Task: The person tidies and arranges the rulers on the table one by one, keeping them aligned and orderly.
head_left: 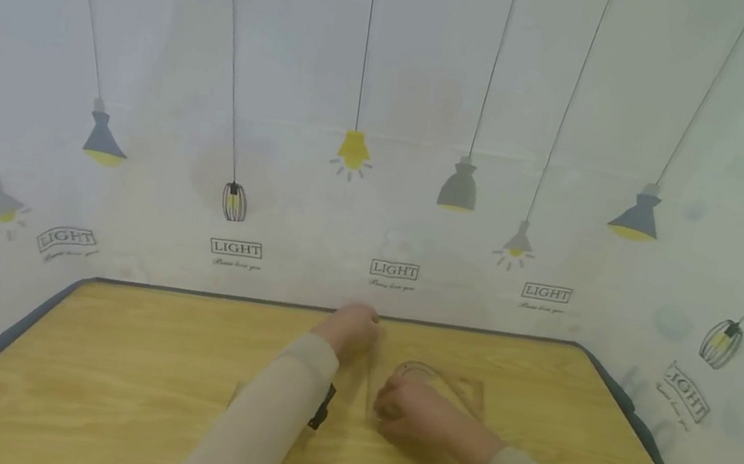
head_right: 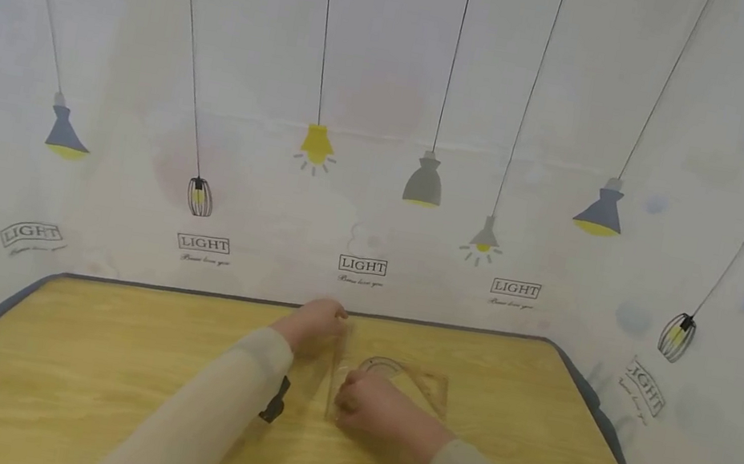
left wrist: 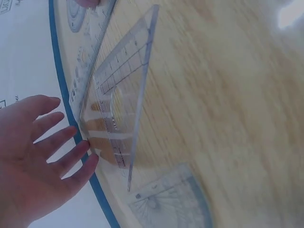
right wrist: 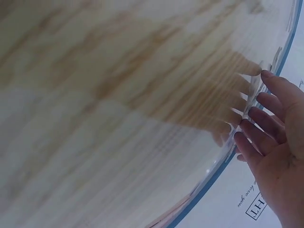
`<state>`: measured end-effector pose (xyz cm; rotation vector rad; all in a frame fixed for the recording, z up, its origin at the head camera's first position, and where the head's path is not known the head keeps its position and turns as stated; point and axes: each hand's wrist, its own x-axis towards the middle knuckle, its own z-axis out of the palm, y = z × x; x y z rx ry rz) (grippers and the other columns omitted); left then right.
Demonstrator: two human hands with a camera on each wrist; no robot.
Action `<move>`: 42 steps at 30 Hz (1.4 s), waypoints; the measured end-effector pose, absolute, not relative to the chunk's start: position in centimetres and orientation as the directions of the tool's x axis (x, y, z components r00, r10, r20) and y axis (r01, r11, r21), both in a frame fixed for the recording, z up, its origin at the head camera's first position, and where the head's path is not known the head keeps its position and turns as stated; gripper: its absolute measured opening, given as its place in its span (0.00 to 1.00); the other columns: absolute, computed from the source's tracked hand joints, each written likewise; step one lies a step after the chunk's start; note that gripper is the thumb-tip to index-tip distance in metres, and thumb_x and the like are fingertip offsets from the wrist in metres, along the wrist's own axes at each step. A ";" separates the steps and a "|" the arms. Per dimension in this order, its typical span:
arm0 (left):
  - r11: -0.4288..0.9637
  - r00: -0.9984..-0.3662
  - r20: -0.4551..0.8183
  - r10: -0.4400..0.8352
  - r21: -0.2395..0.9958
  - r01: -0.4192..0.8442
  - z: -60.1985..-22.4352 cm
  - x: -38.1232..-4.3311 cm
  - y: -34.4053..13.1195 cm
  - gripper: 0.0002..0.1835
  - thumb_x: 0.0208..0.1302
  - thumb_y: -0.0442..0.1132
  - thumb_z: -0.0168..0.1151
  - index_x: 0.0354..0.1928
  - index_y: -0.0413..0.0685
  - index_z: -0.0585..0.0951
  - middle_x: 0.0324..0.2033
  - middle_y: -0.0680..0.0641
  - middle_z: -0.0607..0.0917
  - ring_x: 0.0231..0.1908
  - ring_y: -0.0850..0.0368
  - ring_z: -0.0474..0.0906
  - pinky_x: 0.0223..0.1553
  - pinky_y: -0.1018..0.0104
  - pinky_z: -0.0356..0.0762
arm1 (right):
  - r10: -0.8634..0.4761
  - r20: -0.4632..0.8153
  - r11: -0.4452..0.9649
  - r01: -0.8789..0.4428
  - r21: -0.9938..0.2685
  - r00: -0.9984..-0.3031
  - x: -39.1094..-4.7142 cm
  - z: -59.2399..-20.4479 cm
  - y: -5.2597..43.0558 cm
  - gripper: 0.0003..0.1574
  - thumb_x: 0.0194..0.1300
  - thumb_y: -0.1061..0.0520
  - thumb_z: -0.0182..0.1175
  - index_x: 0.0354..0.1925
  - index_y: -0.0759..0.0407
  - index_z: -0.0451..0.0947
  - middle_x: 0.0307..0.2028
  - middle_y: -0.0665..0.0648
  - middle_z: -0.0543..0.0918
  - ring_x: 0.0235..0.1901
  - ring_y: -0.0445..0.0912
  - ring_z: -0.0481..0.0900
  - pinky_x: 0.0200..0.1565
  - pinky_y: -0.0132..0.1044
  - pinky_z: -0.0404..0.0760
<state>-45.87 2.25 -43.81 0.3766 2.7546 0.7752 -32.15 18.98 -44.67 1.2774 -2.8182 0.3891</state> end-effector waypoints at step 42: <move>0.444 -0.951 -0.127 0.281 0.896 0.011 -40.4 -44.7 -1.6 0.20 0.59 0.27 0.56 0.55 0.33 0.78 0.53 0.34 0.80 0.43 0.46 0.82 0.42 0.62 0.82 | -0.405 0.117 0.770 -0.408 -0.491 -0.907 -29.8 -43.1 19.7 0.35 0.47 0.55 0.76 0.55 0.62 0.78 0.34 0.49 0.85 0.29 0.38 0.81 0.38 0.39 0.82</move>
